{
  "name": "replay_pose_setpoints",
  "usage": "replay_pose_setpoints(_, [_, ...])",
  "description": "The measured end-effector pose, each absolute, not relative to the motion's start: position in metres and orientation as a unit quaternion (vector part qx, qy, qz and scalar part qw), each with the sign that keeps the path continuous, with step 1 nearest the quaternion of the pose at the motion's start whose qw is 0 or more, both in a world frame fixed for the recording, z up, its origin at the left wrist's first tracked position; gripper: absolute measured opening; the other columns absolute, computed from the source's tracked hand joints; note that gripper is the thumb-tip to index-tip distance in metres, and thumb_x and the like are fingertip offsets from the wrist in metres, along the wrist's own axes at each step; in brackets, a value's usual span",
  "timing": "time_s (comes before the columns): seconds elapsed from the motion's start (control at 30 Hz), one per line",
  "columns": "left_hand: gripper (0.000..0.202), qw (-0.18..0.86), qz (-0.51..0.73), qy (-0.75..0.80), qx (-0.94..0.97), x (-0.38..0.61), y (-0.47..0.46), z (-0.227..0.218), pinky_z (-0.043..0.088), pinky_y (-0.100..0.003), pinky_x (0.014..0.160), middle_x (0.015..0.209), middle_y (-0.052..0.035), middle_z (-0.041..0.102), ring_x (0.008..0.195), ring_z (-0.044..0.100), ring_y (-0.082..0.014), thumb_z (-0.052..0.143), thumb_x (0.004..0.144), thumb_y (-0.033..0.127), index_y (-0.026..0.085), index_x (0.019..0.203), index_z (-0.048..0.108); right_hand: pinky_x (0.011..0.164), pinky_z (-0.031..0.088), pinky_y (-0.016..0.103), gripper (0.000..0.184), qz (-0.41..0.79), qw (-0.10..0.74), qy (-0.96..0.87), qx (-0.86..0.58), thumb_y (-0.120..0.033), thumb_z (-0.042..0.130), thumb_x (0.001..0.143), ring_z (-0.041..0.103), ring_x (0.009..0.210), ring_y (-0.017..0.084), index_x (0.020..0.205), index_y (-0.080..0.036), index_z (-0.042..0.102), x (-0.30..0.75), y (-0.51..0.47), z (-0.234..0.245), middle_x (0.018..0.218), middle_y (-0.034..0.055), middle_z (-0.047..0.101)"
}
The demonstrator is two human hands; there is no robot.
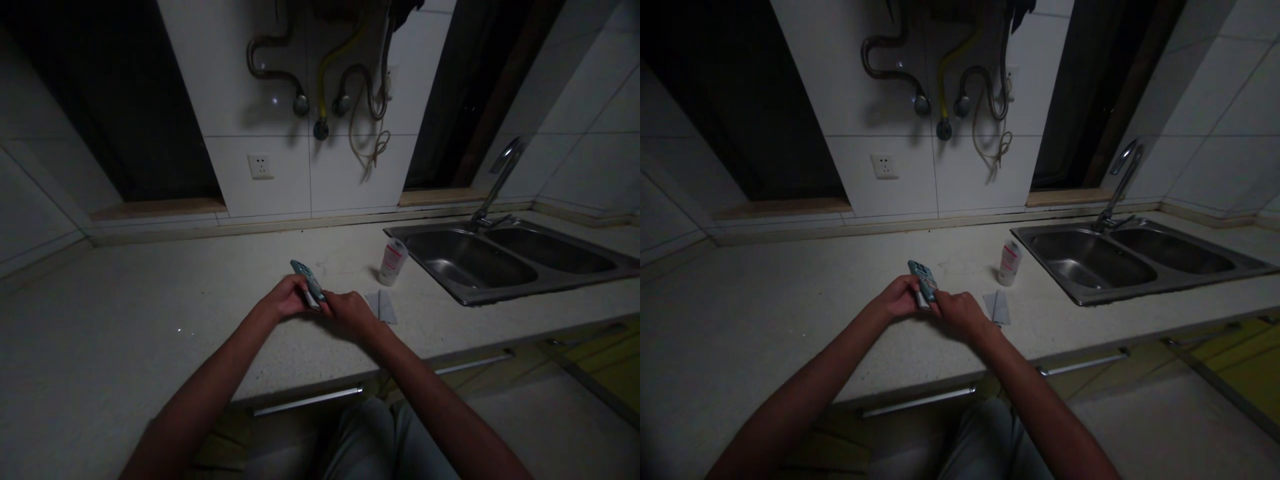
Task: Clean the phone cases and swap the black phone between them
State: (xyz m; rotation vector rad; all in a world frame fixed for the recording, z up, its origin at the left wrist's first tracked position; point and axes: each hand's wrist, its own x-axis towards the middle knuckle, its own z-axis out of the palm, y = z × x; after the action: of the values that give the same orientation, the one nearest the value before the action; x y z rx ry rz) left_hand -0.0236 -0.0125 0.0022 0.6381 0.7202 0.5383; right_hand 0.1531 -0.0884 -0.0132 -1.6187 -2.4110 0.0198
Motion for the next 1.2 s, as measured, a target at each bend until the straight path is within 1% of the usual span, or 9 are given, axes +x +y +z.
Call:
replay_pose_setpoints(0.13, [0.050,0.859,0.209,0.333,0.330,-0.031,-0.010,0.001,0.052,-0.048,0.091,0.077,-0.0062,0.071,0.084,0.070,-0.0254,0.048,0.042,0.007,0.014,0.090,0.059,0.060,0.039,0.024,0.031,-0.003,0.171,-0.800,-0.575,-0.031,0.047,0.097,0.071,0.071,0.020,0.115,-0.015,0.066,0.163,-0.084,-0.019,0.084,0.0121,0.077])
replay_pose_setpoints(0.3, [0.043,0.795,0.220,0.410,0.389,-0.031,-0.013,0.007,0.055,-0.045,0.077,0.074,-0.0064,0.067,0.073,0.070,-0.0266,0.051,0.058,0.016,0.015,0.101,0.054,0.057,0.035,0.026,0.034,0.032,0.329,-0.681,-0.654,-0.035,0.041,0.098,0.065,0.061,0.019,0.093,-0.016,0.068,0.171,-0.078,-0.024,0.074,0.0097,0.073])
replay_pose_setpoints(0.4, [0.041,0.630,0.272,0.534,0.495,-0.030,-0.013,0.010,0.053,-0.037,0.065,0.075,-0.0065,0.066,0.066,0.068,-0.0250,0.054,0.077,0.036,0.017,0.113,0.051,0.058,0.035,0.027,0.040,0.058,0.433,-0.625,-0.647,-0.043,0.038,0.097,0.060,0.060,0.018,0.084,-0.017,0.066,0.172,-0.074,-0.027,0.073,0.0088,0.070])
replay_pose_setpoints(0.5, [0.071,0.383,0.272,0.626,0.622,-0.034,-0.011,0.014,0.052,-0.039,0.077,0.107,-0.0178,0.069,0.097,0.069,-0.0325,0.062,0.077,0.057,0.019,0.134,0.043,0.060,0.038,0.028,0.041,0.086,0.503,-0.569,-0.645,-0.045,0.037,0.095,0.059,0.063,0.019,0.085,-0.016,0.066,0.175,-0.070,-0.031,0.075,0.0089,0.069])
replay_pose_setpoints(0.57, [0.085,0.254,0.222,0.665,0.666,-0.038,-0.009,0.015,0.049,-0.041,0.086,0.124,-0.0231,0.064,0.114,0.063,-0.0372,0.065,0.074,0.062,0.017,0.141,0.039,0.063,0.043,0.030,0.040,0.119,0.542,-0.530,-0.641,-0.046,0.039,0.092,0.062,0.070,0.021,0.095,-0.015,0.065,0.177,-0.066,-0.036,0.083,0.0102,0.071])
replay_pose_setpoints(0.67, [0.084,0.161,0.146,0.699,0.681,-0.045,-0.005,0.011,0.048,-0.043,0.089,0.127,-0.0251,0.062,0.116,0.061,-0.0394,0.061,0.076,0.062,0.014,0.142,0.039,0.071,0.048,0.033,0.046,0.160,0.565,-0.488,-0.645,-0.044,0.046,0.086,0.065,0.079,0.023,0.118,-0.013,0.059,0.180,-0.061,-0.045,0.095,0.0123,0.071])
replay_pose_setpoints(0.83, [0.082,0.102,0.103,0.736,0.661,-0.056,0.004,0.000,0.048,-0.045,0.089,0.128,-0.0264,0.058,0.114,0.061,-0.0392,0.058,0.077,0.061,0.014,0.142,0.038,0.073,0.048,0.033,0.050,0.150,0.515,-0.492,-0.686,-0.036,0.049,0.083,0.065,0.081,0.023,0.127,-0.012,0.055,0.180,-0.063,-0.044,0.095,0.0110,0.070])
replay_pose_setpoints(1.0, [0.086,0.137,0.083,0.735,0.659,-0.065,0.010,-0.002,0.047,-0.049,0.091,0.134,-0.0306,0.051,0.119,0.058,-0.0433,0.058,0.075,0.062,0.013,0.143,0.037,0.067,0.043,0.028,0.029,0.140,0.315,-0.607,-0.716,-0.033,0.045,0.092,0.068,0.082,0.022,0.106,-0.019,0.066,0.172,-0.075,-0.029,0.089,0.0084,0.074])
replay_pose_setpoints(1.2, [0.093,0.145,0.080,0.743,0.648,-0.067,0.010,-0.003,0.046,-0.051,0.092,0.138,-0.0316,0.047,0.121,0.056,-0.0453,0.061,0.070,0.072,0.016,0.140,0.040,0.070,0.044,0.029,0.036,0.053,0.151,-0.677,-0.719,-0.032,0.039,0.099,0.071,0.089,0.025,0.127,-0.018,0.057,0.161,-0.081,-0.022,0.098,0.0122,0.076])
